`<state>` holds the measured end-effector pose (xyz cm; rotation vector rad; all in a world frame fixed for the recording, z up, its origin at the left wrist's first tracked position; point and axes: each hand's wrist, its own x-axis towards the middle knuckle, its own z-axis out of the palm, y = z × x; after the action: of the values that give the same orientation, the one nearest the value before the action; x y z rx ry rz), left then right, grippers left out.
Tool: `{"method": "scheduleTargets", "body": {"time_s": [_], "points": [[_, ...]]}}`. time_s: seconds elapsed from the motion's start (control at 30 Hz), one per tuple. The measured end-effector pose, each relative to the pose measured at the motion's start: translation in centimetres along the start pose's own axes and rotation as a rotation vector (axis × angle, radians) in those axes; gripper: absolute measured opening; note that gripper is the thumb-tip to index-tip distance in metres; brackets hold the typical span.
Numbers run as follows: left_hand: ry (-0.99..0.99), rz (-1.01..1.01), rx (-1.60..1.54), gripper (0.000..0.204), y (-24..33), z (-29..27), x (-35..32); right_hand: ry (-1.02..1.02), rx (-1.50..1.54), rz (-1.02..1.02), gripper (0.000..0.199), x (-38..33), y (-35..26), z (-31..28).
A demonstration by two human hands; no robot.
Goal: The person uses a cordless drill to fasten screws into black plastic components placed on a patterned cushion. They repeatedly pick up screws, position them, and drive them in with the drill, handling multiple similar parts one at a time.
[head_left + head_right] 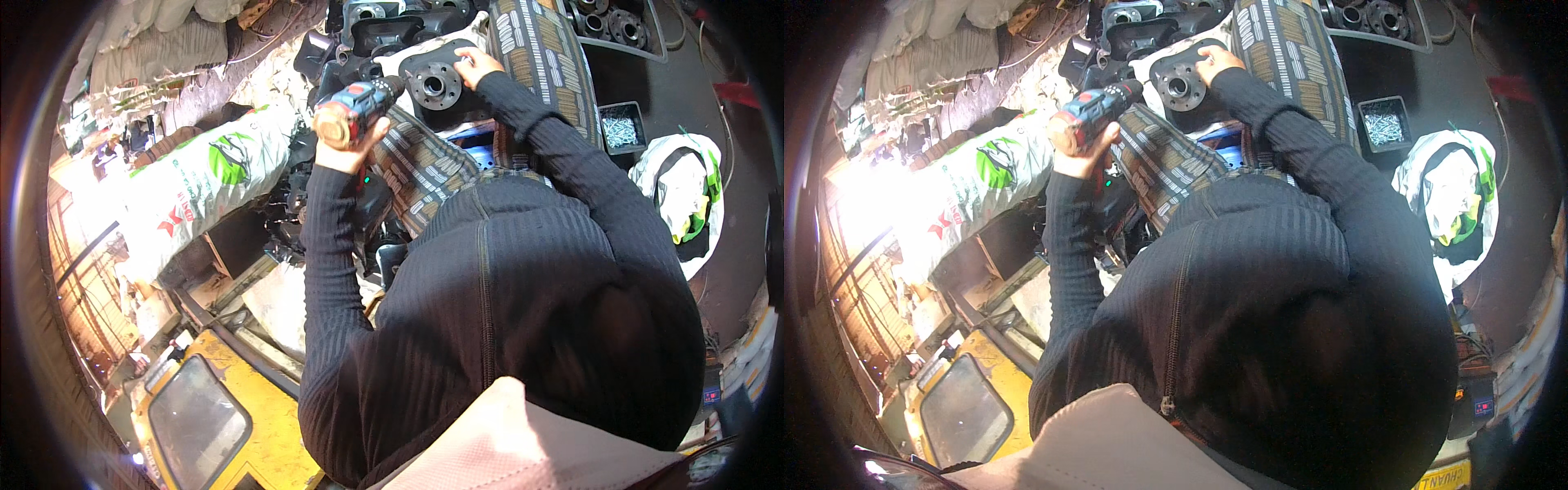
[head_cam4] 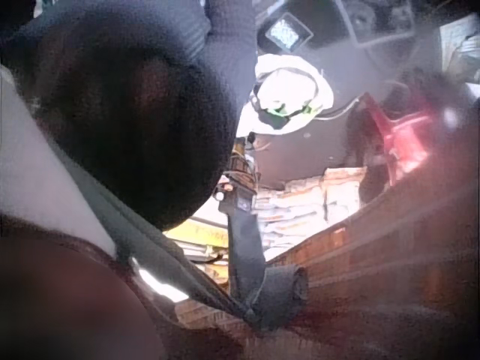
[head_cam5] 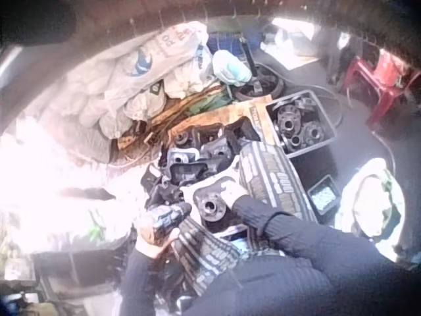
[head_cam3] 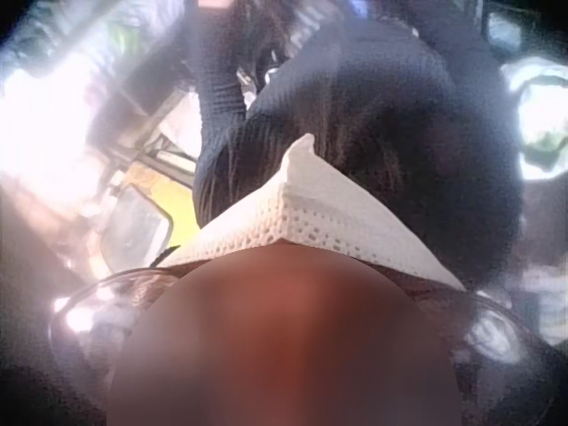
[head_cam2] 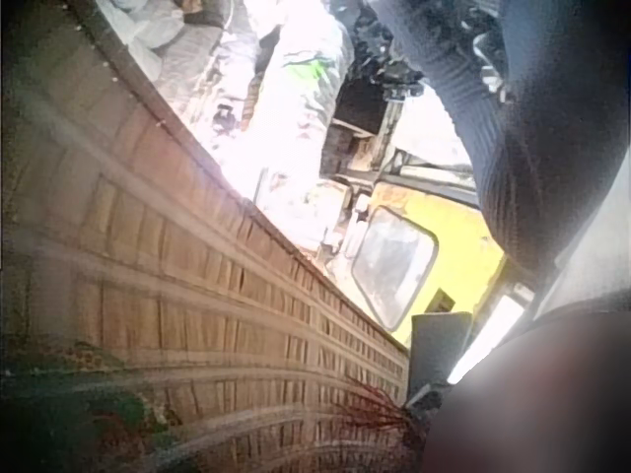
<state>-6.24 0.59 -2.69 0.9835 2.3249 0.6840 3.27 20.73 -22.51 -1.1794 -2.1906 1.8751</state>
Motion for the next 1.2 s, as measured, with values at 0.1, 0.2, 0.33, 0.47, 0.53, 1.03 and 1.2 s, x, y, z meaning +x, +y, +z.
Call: {"method": "scheduleTargets", "body": {"time_s": [0.1, 0.2, 0.33, 0.47, 0.53, 1.03, 1.2], "points": [[0.005, 0.16, 0.059, 0.037, 1.5, 0.1, -3.9, -0.393, 1.111, 0.319, 0.028, -3.6, -0.5, -2.8], [0.089, 0.395, 0.168, 0.037, 3.8, 1.5, -6.0, -0.443, 1.387, 0.389, 0.031, -6.8, -1.6, -4.1], [-0.024, 0.235, 0.23, 0.035, 5.8, 3.0, -7.4, -0.491, 1.522, 0.41, 0.03, -8.7, -2.7, -4.3], [-0.001, 0.322, 0.348, 0.037, 5.9, 3.3, -7.5, -0.456, 1.511, 0.379, 0.026, -9.2, -3.3, -3.9], [-0.008, 0.303, 0.354, 0.038, 5.8, 3.3, -7.6, -0.442, 1.5, 0.379, 0.027, -9.4, -3.6, -3.8], [-0.01, 0.299, 0.315, 0.035, 5.7, 2.5, -7.9, -0.339, 1.331, 0.513, 0.025, -9.7, -5.1, -2.5], [-0.148, 0.501, 0.633, 0.049, 6.0, 2.6, -7.7, -0.418, 1.24, 0.483, 0.029, -9.7, -4.9, -2.4]]}}
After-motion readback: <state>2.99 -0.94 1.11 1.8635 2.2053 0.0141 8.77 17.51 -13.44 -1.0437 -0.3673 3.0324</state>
